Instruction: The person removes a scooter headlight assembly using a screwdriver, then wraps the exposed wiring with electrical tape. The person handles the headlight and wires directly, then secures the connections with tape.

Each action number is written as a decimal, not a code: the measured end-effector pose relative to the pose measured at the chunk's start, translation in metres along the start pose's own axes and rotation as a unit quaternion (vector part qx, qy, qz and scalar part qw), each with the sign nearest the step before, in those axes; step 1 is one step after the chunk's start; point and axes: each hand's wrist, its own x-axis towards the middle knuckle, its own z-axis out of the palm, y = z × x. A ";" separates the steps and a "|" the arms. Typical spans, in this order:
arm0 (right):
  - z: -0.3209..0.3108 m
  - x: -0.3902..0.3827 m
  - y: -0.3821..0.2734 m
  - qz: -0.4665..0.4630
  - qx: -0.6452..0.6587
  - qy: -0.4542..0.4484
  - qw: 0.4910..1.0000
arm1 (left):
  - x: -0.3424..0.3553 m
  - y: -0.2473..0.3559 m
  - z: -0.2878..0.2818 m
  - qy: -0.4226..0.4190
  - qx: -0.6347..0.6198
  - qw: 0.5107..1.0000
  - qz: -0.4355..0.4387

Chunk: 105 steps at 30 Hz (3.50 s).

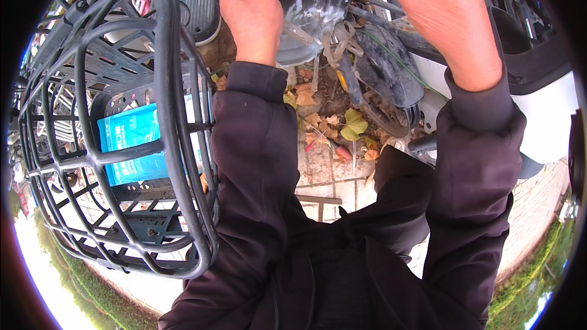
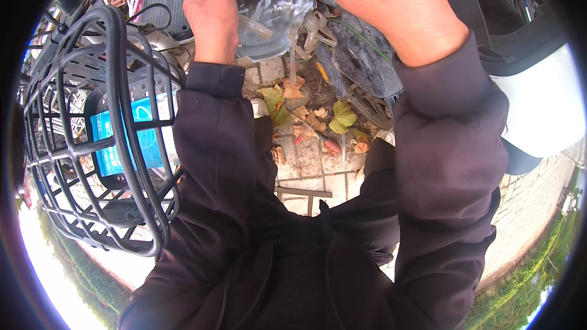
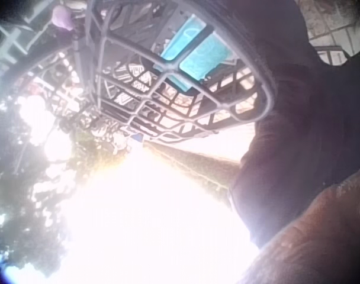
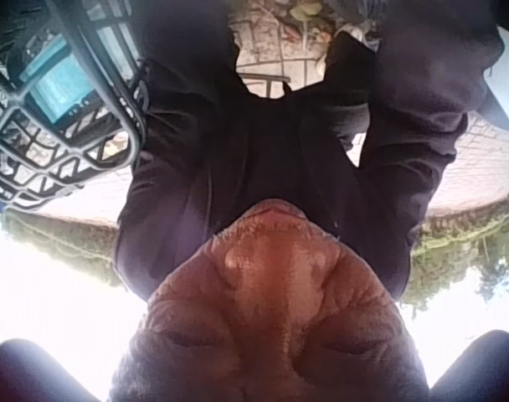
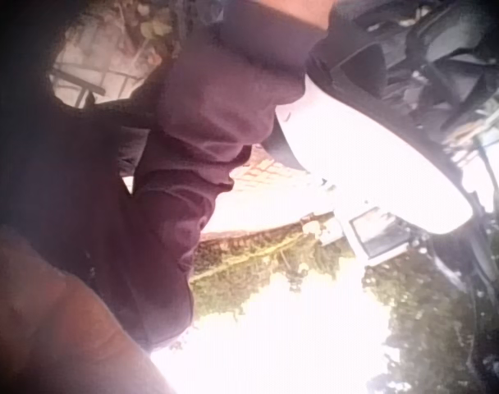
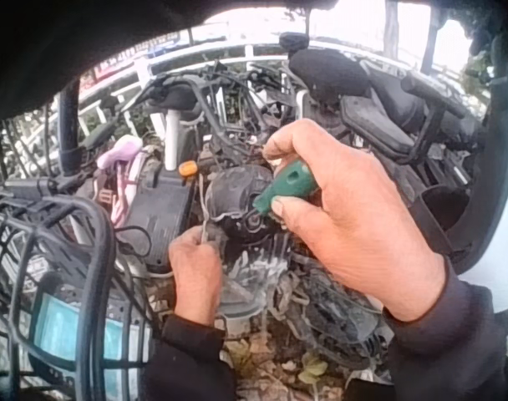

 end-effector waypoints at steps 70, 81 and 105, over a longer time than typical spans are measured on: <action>0.016 -0.002 -0.010 0.123 -0.140 0.015 0.982 | -0.005 0.000 0.003 0.003 0.020 1.000 -0.001; 0.023 -0.003 -0.007 0.191 -0.200 0.056 0.960 | -0.005 -0.007 0.004 -0.008 -0.001 1.000 -0.020; 0.022 -0.015 -0.013 0.226 -0.083 0.080 0.967 | -0.004 -0.004 0.003 0.001 0.040 0.999 -0.014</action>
